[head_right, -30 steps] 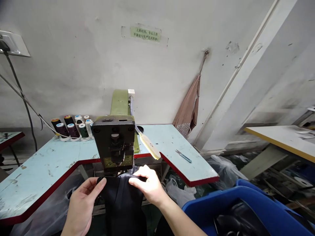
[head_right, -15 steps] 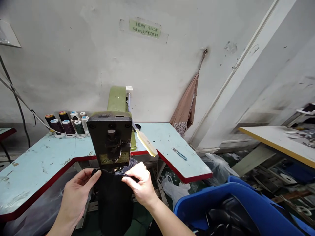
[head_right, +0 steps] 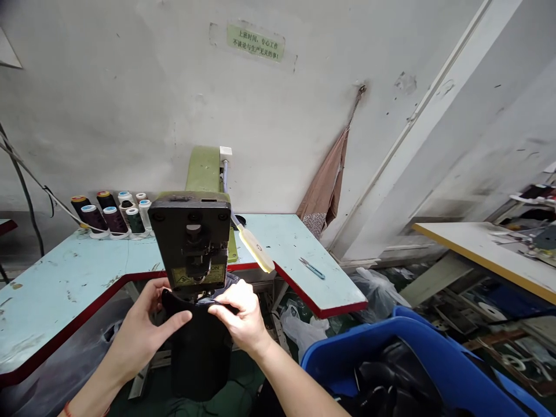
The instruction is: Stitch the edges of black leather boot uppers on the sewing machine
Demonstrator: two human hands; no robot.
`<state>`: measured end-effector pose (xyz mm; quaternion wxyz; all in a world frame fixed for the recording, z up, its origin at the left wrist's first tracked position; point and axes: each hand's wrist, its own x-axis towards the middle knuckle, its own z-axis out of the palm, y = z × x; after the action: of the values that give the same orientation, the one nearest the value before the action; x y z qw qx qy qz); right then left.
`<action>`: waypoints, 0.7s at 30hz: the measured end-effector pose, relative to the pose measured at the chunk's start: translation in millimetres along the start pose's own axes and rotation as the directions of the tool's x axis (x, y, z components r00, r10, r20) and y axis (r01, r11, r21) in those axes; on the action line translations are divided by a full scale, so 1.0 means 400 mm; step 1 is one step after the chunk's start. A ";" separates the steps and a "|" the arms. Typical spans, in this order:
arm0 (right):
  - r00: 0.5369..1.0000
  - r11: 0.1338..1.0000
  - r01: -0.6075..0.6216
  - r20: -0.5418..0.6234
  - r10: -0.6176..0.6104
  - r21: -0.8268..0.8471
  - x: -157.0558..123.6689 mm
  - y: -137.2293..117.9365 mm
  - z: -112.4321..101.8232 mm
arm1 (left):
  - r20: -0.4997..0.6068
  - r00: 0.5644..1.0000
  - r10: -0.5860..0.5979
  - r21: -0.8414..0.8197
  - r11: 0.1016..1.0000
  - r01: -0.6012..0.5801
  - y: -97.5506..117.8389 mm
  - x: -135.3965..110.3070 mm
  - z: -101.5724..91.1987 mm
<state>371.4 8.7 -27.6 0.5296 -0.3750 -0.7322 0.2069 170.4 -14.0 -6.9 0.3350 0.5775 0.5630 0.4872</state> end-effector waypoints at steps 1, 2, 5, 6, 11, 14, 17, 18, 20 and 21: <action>1.000 1.000 -0.025 -0.009 0.025 0.002 0.000 -0.003 0.000 | 0.036 0.999 0.020 0.072 0.997 -0.023 0.004 0.003 -0.002; 0.999 0.999 -0.053 -0.007 0.053 0.005 0.001 -0.006 -0.002 | 0.063 0.998 0.031 0.124 0.992 -0.039 0.007 0.005 -0.003; 0.989 0.990 -0.140 0.051 0.139 0.012 0.004 -0.011 -0.015 | 0.065 0.997 0.033 0.142 0.989 -0.042 0.005 0.010 0.003; 0.984 0.986 -0.165 0.076 0.163 0.018 0.006 -0.011 -0.020 | 0.067 0.997 0.026 0.110 0.993 -0.034 0.003 0.010 0.006; 0.959 0.965 -0.246 0.168 0.228 0.095 0.017 -0.008 -0.042 | 0.090 0.996 -0.022 -0.023 0.999 0.024 -0.008 -0.003 0.022; 0.956 0.962 -0.247 0.193 0.222 0.116 0.022 -0.006 -0.048 | 0.075 0.997 -0.026 -0.041 0.999 0.029 -0.006 -0.009 0.028; 0.960 0.965 -0.232 0.190 0.207 0.124 0.026 -0.004 -0.051 | 0.042 0.999 -0.023 -0.023 0.999 0.024 0.000 -0.013 0.033; 0.960 0.965 -0.233 0.188 0.208 0.121 0.027 -0.005 -0.052 | 0.038 0.999 -0.024 -0.022 0.999 0.025 0.002 -0.014 0.033; 0.957 0.964 -0.243 0.187 0.220 0.109 0.031 -0.011 -0.052 | 0.039 0.999 -0.033 -0.033 0.999 0.034 0.003 -0.016 0.032; 0.954 0.962 -0.253 0.190 0.231 0.104 0.033 -0.015 -0.051 | 0.042 0.998 -0.041 -0.041 0.998 0.043 0.001 -0.018 0.030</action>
<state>386.2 13.3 -8.1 0.4561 -0.4078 -0.7100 0.3488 182.6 -19.0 -11.5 0.3689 0.5683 0.5577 0.4795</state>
